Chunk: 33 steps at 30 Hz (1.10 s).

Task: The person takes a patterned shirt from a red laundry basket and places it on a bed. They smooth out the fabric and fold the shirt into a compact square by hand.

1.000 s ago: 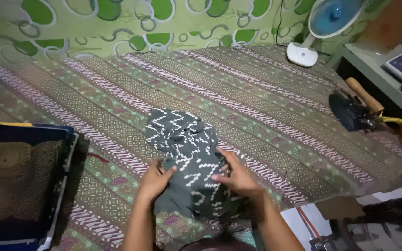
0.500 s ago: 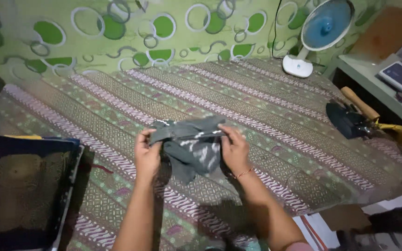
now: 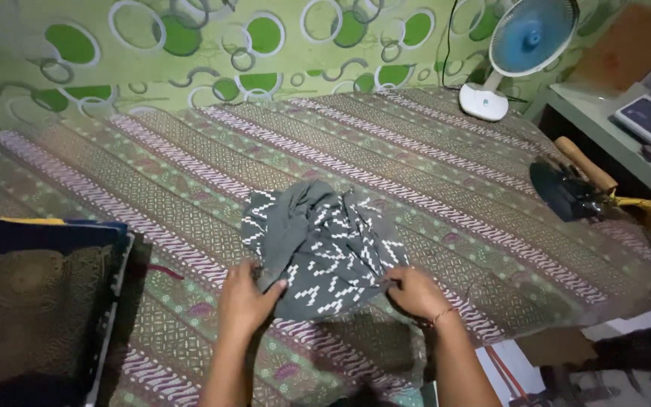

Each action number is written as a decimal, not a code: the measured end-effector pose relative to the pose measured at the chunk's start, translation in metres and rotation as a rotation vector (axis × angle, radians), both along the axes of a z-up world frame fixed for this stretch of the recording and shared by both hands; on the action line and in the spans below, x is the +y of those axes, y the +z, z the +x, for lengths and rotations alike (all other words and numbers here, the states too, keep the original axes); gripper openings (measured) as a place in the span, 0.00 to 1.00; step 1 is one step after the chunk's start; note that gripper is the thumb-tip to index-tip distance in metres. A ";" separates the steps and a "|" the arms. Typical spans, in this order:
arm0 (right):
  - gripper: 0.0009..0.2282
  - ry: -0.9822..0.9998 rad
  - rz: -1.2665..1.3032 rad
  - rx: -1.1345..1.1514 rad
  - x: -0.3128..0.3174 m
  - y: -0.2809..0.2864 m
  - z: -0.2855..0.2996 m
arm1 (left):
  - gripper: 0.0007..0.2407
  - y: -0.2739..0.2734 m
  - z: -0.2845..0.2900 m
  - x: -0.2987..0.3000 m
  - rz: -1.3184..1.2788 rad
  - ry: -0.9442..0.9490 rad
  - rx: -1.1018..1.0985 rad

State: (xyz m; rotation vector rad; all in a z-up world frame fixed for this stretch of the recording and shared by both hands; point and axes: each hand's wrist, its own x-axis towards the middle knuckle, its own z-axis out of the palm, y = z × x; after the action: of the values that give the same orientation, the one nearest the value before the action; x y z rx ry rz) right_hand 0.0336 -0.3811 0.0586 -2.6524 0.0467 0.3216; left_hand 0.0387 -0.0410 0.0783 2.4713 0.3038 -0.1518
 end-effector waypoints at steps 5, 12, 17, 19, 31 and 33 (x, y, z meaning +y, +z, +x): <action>0.21 0.093 0.034 -0.028 0.044 0.023 -0.003 | 0.35 -0.044 0.034 -0.030 0.055 -0.141 -0.391; 0.08 0.214 -0.027 0.079 0.044 -0.036 0.007 | 0.15 -0.089 0.054 -0.013 -0.806 0.197 -0.254; 0.17 0.294 0.312 -0.093 0.039 -0.038 0.007 | 0.14 -0.052 0.020 -0.009 -0.815 0.305 -0.231; 0.24 0.264 0.477 -0.076 0.061 -0.027 0.006 | 0.17 -0.045 0.005 -0.027 -0.682 0.292 -0.172; 0.11 0.270 0.310 -0.716 0.082 -0.055 0.027 | 0.07 -0.076 -0.030 -0.039 -1.095 -0.053 -0.386; 0.19 0.147 0.308 -0.721 0.085 -0.065 0.023 | 0.11 -0.053 -0.042 -0.047 -1.236 -0.171 -0.188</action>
State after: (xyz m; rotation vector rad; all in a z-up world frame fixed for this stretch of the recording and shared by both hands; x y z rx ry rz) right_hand 0.0564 -0.2966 -0.0064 -2.3157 -0.3936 -0.5474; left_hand -0.0034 -0.0877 0.0251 1.2608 -0.0928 -0.1199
